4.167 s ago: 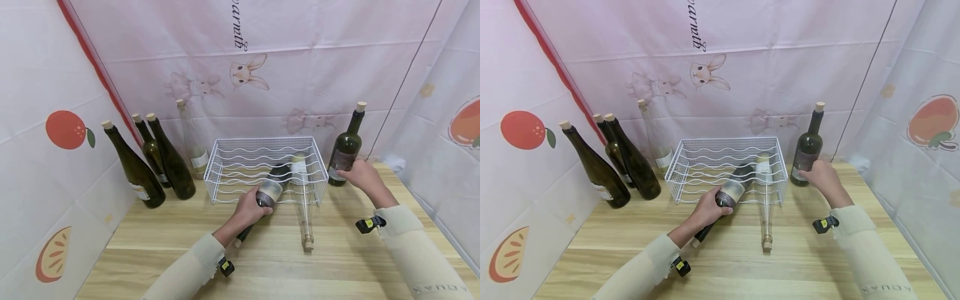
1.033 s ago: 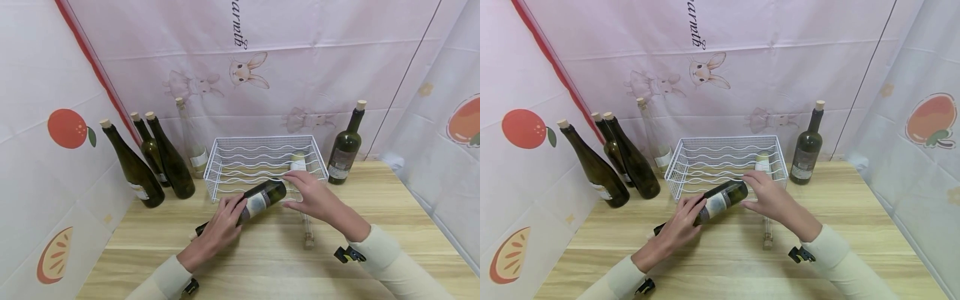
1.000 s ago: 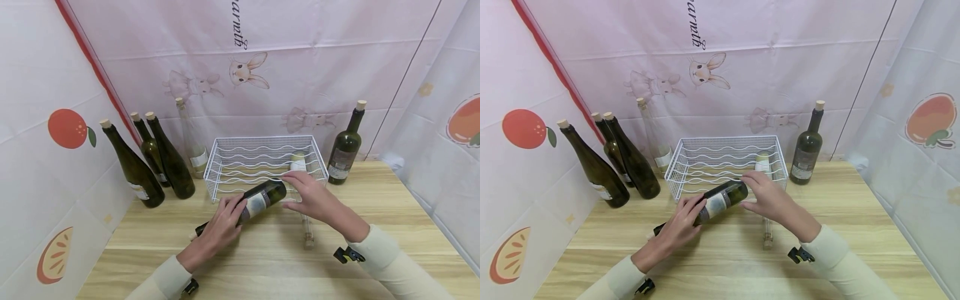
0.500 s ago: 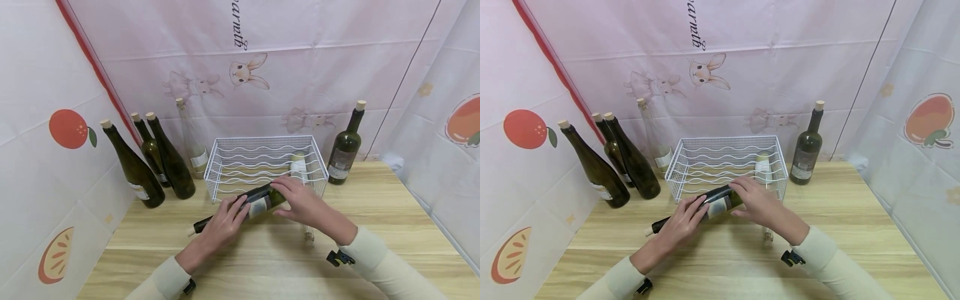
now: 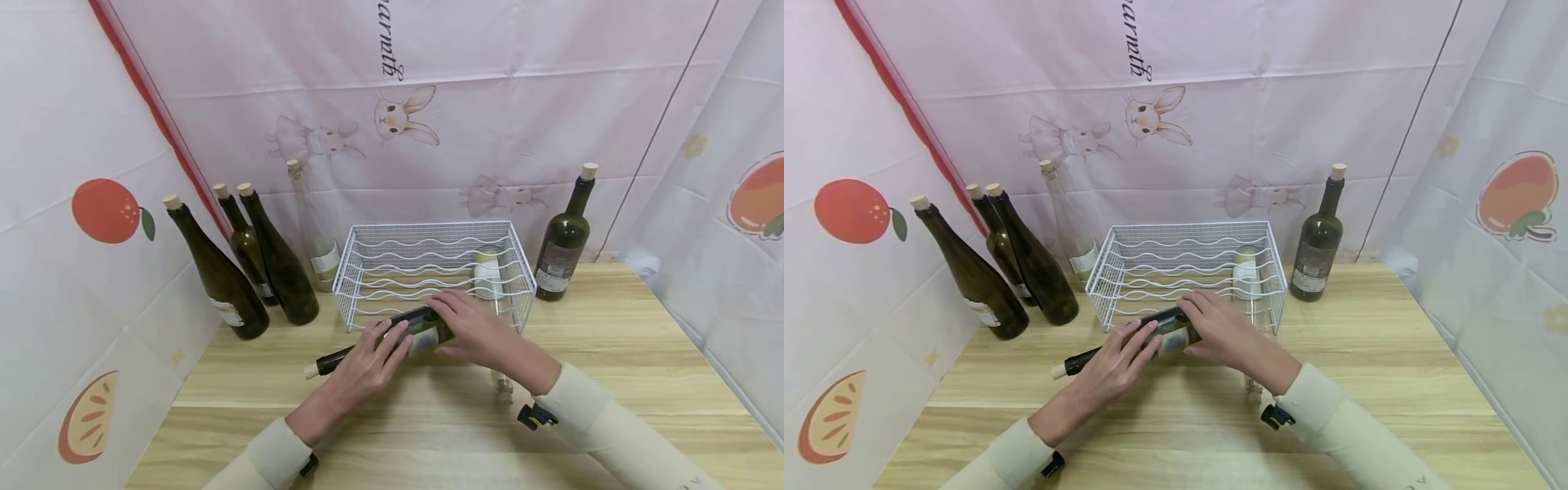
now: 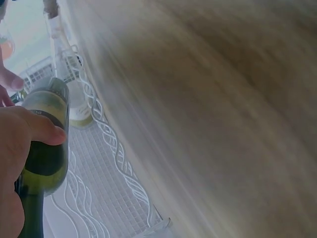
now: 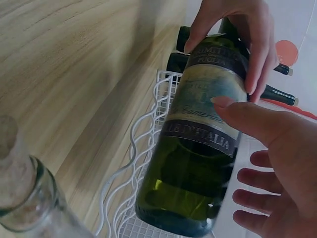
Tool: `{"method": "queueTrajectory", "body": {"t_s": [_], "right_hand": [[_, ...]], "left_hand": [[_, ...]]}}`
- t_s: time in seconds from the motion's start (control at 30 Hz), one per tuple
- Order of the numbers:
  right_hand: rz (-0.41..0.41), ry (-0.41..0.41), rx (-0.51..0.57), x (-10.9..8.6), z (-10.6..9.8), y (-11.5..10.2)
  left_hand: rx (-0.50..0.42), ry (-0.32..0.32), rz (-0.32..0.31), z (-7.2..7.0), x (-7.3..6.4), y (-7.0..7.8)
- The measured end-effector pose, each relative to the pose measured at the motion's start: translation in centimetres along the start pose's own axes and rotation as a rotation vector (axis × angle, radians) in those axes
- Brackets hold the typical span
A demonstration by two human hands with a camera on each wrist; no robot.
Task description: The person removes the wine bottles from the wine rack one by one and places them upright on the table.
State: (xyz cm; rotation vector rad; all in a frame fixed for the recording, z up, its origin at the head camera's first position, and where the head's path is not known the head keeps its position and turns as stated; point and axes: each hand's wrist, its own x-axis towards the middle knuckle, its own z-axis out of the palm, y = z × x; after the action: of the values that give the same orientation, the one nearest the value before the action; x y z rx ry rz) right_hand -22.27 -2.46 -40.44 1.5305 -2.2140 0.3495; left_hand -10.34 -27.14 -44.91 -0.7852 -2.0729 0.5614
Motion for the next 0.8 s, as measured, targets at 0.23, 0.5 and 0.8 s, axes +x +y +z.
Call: {"method": "queueTrajectory", "body": {"t_s": [0.23, 0.5, 0.8], "right_hand": [[-0.014, -0.05, 0.019, 0.6, 0.6, -0.2], [-0.019, -0.057, -0.001, 1.1, 1.1, -0.4], [-0.026, -0.066, -0.037, 1.3, 1.0, -0.6]], "left_hand": [[0.027, 0.029, 0.029, 0.0, 0.1, -0.1], [0.008, 0.052, 0.028, 0.0, 0.0, 0.0], [-0.018, 0.043, 0.013, -0.6, 0.4, -0.1]]}}
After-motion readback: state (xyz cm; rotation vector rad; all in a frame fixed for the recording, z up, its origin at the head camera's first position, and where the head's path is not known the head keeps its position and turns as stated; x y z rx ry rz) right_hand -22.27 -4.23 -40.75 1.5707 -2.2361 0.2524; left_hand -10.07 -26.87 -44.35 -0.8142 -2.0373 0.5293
